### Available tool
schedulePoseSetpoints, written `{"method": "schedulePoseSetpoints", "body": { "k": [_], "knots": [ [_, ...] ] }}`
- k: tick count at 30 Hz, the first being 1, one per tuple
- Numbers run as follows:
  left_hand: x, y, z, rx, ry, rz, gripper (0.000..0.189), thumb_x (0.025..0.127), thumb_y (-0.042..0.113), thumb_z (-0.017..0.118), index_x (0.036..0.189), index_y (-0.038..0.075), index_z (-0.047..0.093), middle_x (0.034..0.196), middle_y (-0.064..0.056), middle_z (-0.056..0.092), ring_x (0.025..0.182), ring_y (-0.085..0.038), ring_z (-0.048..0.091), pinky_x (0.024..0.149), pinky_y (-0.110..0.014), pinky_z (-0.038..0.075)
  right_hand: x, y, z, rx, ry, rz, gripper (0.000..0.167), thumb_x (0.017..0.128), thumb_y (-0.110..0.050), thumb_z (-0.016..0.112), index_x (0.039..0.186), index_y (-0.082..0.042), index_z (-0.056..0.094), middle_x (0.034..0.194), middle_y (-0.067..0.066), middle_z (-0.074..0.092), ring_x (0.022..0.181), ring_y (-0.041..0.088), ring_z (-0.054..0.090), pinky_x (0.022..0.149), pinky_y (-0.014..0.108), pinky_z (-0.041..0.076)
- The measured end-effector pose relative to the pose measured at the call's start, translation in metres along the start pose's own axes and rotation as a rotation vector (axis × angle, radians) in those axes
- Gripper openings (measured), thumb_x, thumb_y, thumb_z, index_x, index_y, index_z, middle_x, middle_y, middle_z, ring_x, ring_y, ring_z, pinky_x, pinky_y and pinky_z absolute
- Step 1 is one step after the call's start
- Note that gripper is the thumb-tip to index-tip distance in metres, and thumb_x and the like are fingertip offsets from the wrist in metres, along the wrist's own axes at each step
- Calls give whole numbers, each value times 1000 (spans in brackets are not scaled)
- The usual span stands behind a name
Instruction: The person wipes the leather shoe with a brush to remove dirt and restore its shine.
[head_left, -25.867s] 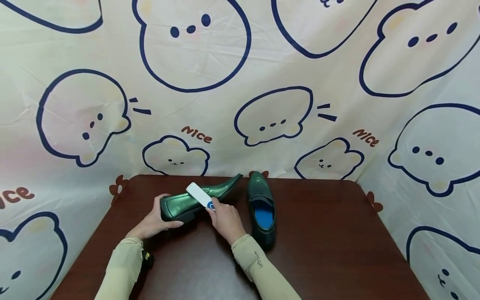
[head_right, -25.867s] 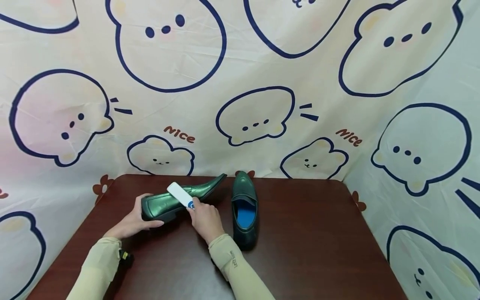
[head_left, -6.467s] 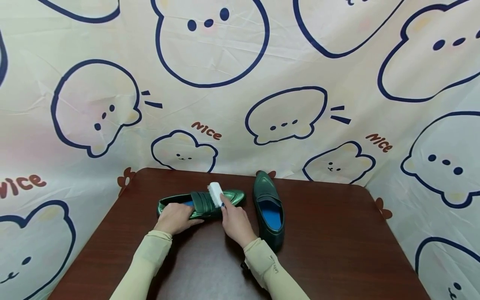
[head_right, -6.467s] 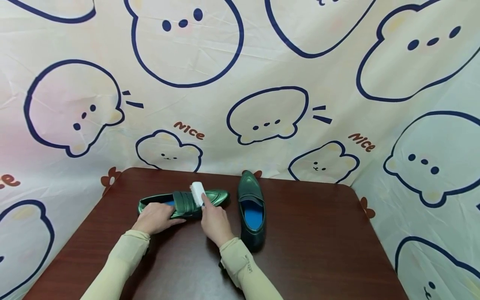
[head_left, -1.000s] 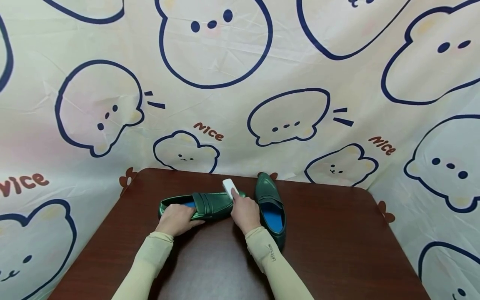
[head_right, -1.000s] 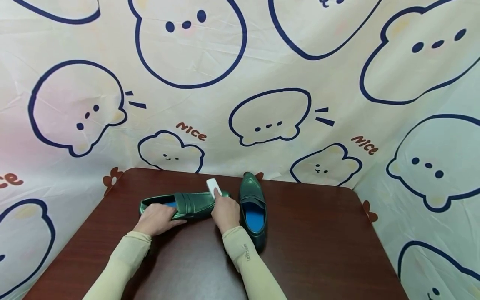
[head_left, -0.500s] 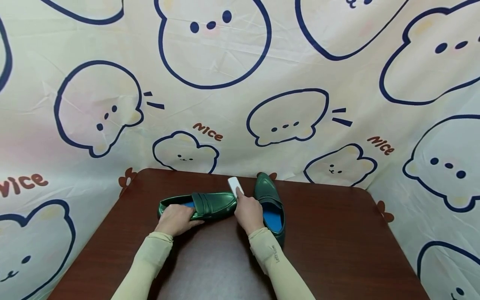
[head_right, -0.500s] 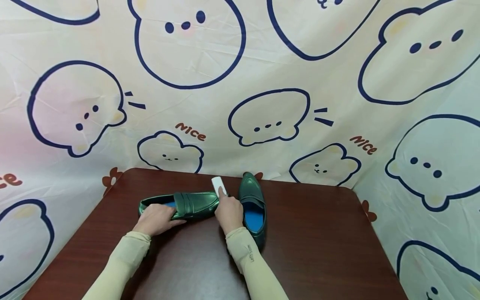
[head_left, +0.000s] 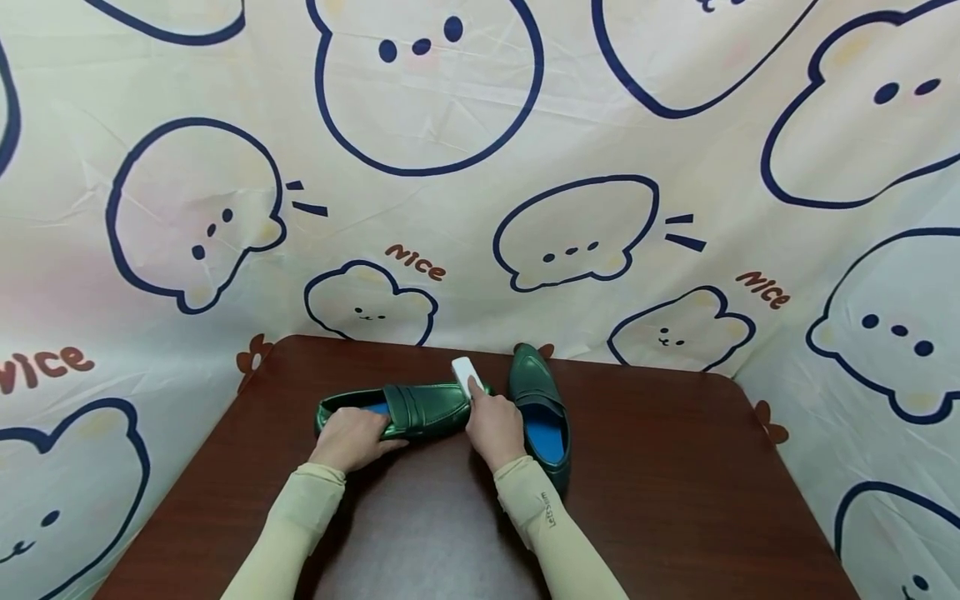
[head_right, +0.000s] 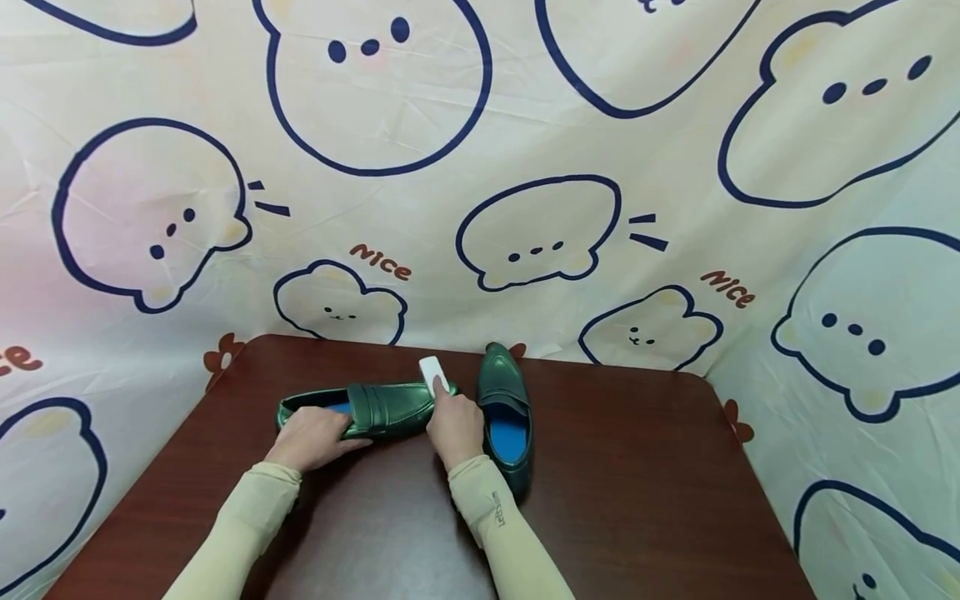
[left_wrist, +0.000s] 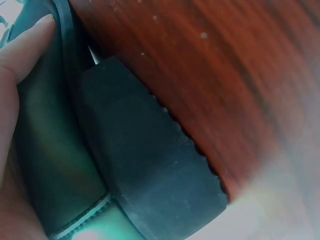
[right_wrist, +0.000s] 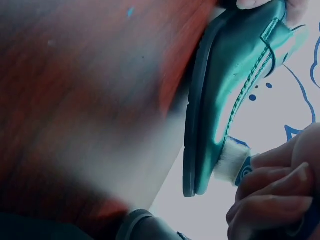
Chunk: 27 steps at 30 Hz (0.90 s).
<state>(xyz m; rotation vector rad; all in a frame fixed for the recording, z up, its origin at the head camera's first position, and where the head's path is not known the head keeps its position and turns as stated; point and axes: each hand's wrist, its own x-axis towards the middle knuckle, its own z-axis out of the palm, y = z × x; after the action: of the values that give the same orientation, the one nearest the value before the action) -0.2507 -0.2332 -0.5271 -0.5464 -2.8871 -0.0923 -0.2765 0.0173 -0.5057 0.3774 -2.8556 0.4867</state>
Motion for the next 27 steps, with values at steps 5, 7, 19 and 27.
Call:
{"method": "schedulePoseSetpoints", "body": {
  "k": [5,7,19,27],
  "knots": [
    [-2,0,1,-3,6,6,57,89,58,73,59,23,40,51,8,32,44,-10,36,47,-29,31,-1,2,-1,-40,24,79,56,95,-2,64,148,-15,57,46,3,40,38,17,32,40,28,23],
    [-3,0,2,-3,-1,3,58,89,58,73,59,23,39,51,8,31,44,-10,35,46,-29,30,-2,3,0,-44,33,98,57,93,-2,66,148,-13,57,47,3,40,38,17,35,40,28,26],
    [-2,1,-6,-65,88,-3,44,91,58,71,71,21,57,63,6,54,59,-11,51,56,-33,45,0,3,-4,-5,61,62,54,97,-4,62,150,-14,55,46,1,37,38,17,33,40,29,24],
    [-18,-23,-34,-258,348,-260,26,95,36,75,99,11,66,103,-10,63,93,-31,58,77,-49,48,-2,6,-9,94,40,34,46,106,-14,57,151,-17,54,45,0,38,37,16,31,39,28,23]
  ]
}}
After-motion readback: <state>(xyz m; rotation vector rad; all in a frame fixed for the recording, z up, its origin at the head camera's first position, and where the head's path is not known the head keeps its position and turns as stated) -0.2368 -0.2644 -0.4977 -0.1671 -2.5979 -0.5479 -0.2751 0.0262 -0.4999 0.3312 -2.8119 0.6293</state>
